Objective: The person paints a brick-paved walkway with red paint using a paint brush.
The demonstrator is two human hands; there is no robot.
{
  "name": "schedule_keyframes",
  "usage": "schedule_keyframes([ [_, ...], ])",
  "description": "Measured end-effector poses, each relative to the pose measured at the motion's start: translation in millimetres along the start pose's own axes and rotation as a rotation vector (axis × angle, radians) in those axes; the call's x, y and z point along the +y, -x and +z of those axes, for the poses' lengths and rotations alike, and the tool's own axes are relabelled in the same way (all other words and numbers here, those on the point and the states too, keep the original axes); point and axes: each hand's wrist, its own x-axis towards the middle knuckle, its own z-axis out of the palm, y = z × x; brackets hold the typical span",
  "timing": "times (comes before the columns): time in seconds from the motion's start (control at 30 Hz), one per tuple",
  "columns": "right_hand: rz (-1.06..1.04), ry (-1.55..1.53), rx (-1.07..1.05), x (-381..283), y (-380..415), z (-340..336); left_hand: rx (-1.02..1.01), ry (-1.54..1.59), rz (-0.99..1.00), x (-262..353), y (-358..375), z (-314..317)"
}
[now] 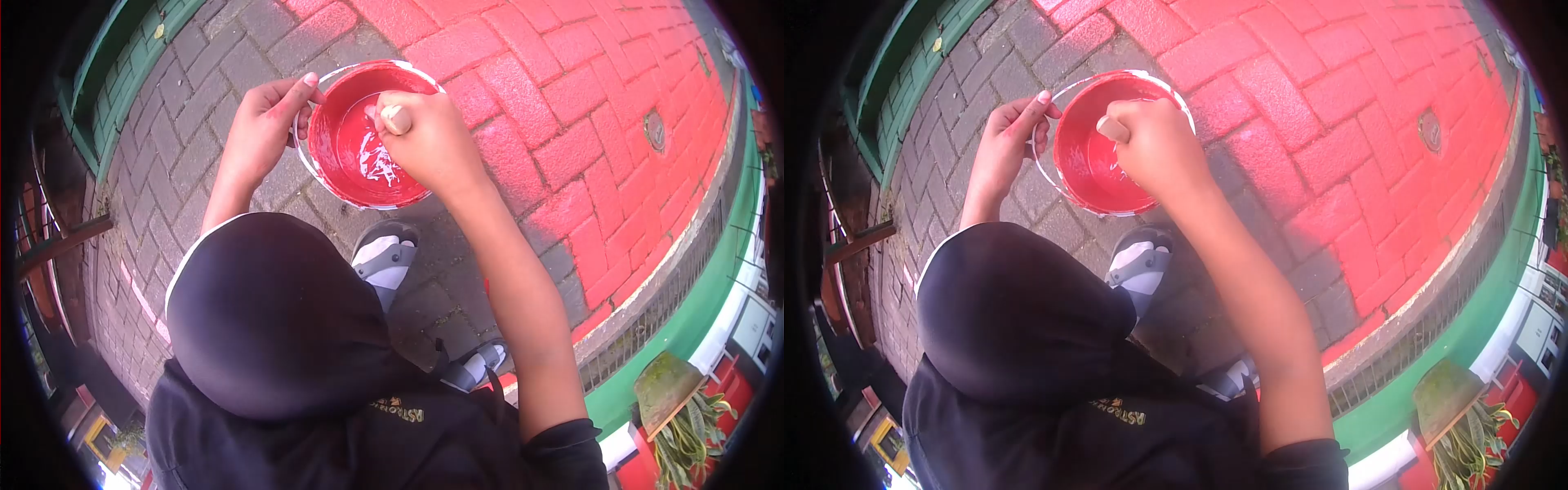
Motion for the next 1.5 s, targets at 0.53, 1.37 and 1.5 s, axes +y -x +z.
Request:
schedule_keyframes([
  [0.53,0.397,-0.956,0.469,29.3,68.1,-46.4,0.116,0.022,-0.001,3.4,10.0,8.7],
  [1.37,0.361,0.393,-0.081,142.3,270.0,-166.7,0.113,0.069,-0.007,6.3,11.7,14.5],
  [1.5,0.27,0.088,-0.053,145.6,282.0,-159.8,0.109,0.076,-0.015,6.7,19.1,19.3],
])
